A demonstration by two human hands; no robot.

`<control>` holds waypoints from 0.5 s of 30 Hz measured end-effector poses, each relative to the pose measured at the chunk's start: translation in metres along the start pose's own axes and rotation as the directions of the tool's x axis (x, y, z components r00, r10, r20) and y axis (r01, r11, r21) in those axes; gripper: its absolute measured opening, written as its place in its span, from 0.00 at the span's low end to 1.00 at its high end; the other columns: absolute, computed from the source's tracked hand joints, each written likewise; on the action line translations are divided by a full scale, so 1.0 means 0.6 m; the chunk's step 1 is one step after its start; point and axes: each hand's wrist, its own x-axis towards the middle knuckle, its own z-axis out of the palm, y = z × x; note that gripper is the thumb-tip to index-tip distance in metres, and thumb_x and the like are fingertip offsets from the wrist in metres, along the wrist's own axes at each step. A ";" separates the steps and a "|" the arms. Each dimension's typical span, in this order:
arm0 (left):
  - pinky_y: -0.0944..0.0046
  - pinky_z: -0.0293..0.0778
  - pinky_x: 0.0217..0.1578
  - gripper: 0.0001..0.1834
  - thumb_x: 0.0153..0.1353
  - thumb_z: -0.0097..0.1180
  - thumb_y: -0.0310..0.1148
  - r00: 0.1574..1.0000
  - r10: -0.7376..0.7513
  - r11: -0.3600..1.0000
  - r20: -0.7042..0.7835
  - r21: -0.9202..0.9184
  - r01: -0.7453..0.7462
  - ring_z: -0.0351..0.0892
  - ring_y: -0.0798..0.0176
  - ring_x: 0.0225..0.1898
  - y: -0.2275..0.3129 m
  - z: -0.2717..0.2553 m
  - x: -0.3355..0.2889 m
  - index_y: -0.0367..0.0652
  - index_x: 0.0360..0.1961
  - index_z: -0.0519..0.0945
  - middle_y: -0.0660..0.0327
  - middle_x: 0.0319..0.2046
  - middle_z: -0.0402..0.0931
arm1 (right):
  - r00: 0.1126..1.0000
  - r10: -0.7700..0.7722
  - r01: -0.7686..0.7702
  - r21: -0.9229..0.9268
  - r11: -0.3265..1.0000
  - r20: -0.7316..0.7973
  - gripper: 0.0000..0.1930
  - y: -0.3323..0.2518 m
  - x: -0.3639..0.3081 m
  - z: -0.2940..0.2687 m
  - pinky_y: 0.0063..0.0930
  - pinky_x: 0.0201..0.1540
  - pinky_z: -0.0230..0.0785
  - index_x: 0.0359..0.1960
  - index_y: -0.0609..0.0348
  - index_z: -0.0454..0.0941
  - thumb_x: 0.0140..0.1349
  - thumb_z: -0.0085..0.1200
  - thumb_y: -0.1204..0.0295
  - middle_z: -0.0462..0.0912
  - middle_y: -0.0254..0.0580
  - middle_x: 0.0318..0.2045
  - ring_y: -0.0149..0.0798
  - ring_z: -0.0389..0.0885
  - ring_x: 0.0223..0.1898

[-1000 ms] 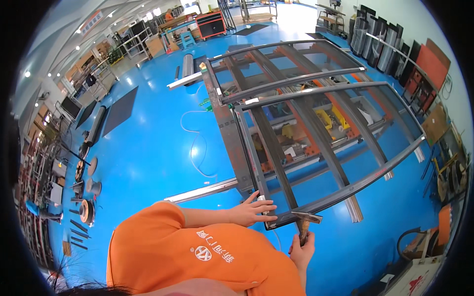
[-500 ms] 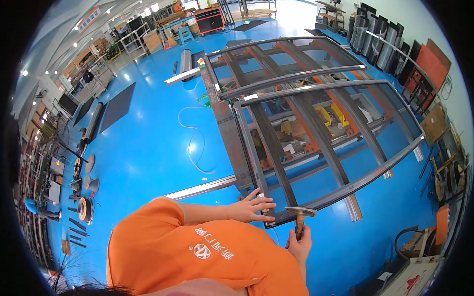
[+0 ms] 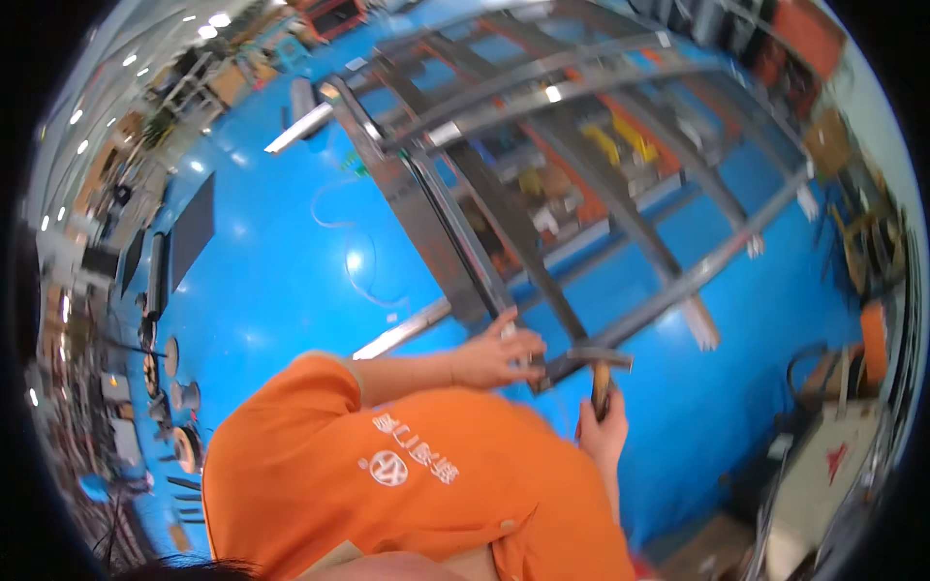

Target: Assemble and adjust a metal frame using a hammer and a specialized tool.

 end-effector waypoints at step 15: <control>0.60 0.70 0.61 0.21 0.59 0.68 0.38 0.996 0.082 0.957 -0.033 -0.277 -0.087 0.74 0.60 0.56 -0.071 -0.030 0.052 0.52 0.53 0.80 0.68 0.55 0.76 | 0.919 0.111 -0.173 -0.134 0.976 -0.377 0.08 -0.081 -0.142 0.110 0.29 0.29 0.64 0.41 0.60 0.81 0.69 0.60 0.69 0.79 0.38 0.23 0.32 0.68 0.24</control>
